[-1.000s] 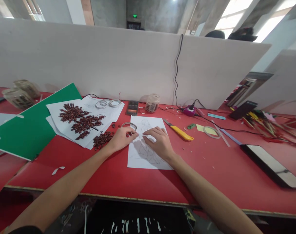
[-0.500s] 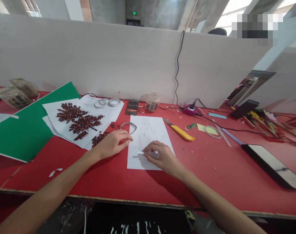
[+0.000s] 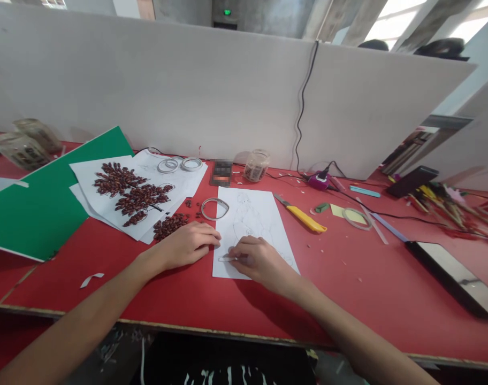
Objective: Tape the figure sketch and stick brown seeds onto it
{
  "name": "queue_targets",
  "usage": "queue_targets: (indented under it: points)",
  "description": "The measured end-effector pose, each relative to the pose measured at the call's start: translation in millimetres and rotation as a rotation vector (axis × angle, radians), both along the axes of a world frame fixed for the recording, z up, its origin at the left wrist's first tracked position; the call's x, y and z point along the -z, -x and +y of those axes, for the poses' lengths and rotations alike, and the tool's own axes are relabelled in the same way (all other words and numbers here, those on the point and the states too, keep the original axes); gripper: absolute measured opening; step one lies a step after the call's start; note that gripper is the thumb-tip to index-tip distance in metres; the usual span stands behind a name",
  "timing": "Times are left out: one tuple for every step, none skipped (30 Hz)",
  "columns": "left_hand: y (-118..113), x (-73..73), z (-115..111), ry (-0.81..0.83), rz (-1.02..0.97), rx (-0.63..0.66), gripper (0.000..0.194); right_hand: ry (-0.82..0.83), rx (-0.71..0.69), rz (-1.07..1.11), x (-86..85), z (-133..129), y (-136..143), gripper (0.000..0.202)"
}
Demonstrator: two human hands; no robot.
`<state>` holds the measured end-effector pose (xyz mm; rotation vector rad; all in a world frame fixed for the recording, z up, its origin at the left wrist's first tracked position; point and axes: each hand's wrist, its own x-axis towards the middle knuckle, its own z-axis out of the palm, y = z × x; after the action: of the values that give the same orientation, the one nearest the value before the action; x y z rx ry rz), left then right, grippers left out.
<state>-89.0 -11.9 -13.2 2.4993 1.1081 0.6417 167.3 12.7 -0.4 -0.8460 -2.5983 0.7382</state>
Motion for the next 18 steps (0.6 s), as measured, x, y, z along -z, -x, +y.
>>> queue_targets:
  points:
    - [0.2, 0.2, 0.2, 0.004, 0.000, 0.001, 0.038, -0.002, -0.002, -0.001, 0.5, 0.7, 0.3, 0.011]
    - [0.5, 0.3, 0.3, 0.008, 0.003, 0.003, 0.038, -0.003, -0.005, -0.004, 0.8, 1.4, 0.6, 0.011]
    - [0.7, 0.3, 0.5, 0.013, 0.008, 0.006, 0.038, -0.005, -0.011, -0.008, 1.0, 2.0, 0.9, 0.011]
    - [0.9, 0.2, 0.5, 0.017, 0.016, 0.009, 0.038, -0.006, -0.015, -0.012, 0.9, 2.5, 1.2, 0.011]
    - [1.1, 0.0, 0.4, 0.020, 0.023, 0.010, 0.038, -0.007, -0.018, -0.017, 0.8, 3.0, 1.4, 0.012]
    - [1.3, -0.3, 0.2, 0.024, 0.029, 0.009, 0.038, -0.009, -0.021, -0.021, 0.6, 3.3, 1.5, 0.012]
    - [1.5, -0.7, -0.1, 0.028, 0.033, 0.007, 0.038, -0.012, -0.024, -0.024, 0.4, 3.5, 1.5, 0.013]
    - [1.7, -1.0, -0.5, 0.031, 0.034, 0.004, 0.037, -0.015, -0.025, -0.027, 0.2, 3.6, 1.5, 0.013]
    - [1.9, -1.4, -0.9, 0.033, 0.032, 0.002, 0.038, -0.018, -0.023, -0.031, 0.1, 3.6, 1.4, 0.013]
    - [2.1, -1.6, -1.3, 0.034, 0.030, 0.001, 0.038, -0.019, -0.021, -0.034, 0.1, 3.5, 1.3, 0.013]
    - [2.3, -1.8, -1.6, 0.035, 0.029, 0.001, 0.038, -0.019, -0.020, -0.036, 0.1, 3.3, 1.2, 0.013]
    - [2.5, -1.9, -1.8, 0.035, 0.027, 0.002, 0.038, -0.018, -0.017, -0.037, 0.0, 3.1, 1.2, 0.013]
    - [2.7, -1.9, -1.9, 0.034, 0.026, 0.003, 0.038, -0.016, -0.016, -0.037, -0.1, 2.8, 1.1, 0.013]
    - [2.9, -1.8, -1.9, 0.034, 0.026, 0.003, 0.038, -0.013, -0.017, -0.036, -0.3, 2.6, 1.2, 0.013]
    - [3.1, -1.7, -1.9, 0.035, 0.026, 0.002, 0.038, -0.010, -0.018, -0.034, -0.5, 2.3, 1.3, 0.013]
    - [3.3, -1.6, -1.8, 0.036, 0.027, 0.002, 0.037, -0.006, -0.018, -0.034, -0.9, 2.1, 1.4, 0.013]
    - [3.4, -1.4, -1.6, 0.038, 0.029, 0.001, 0.036, -0.002, -0.017, -0.036, -1.2, 1.9, 1.6, 0.013]
    - [3.7, -1.1, -1.5, 0.039, 0.031, 0.000, 0.036, 0.003, -0.015, -0.037, -1.6, 1.8, 1.7, 0.013]
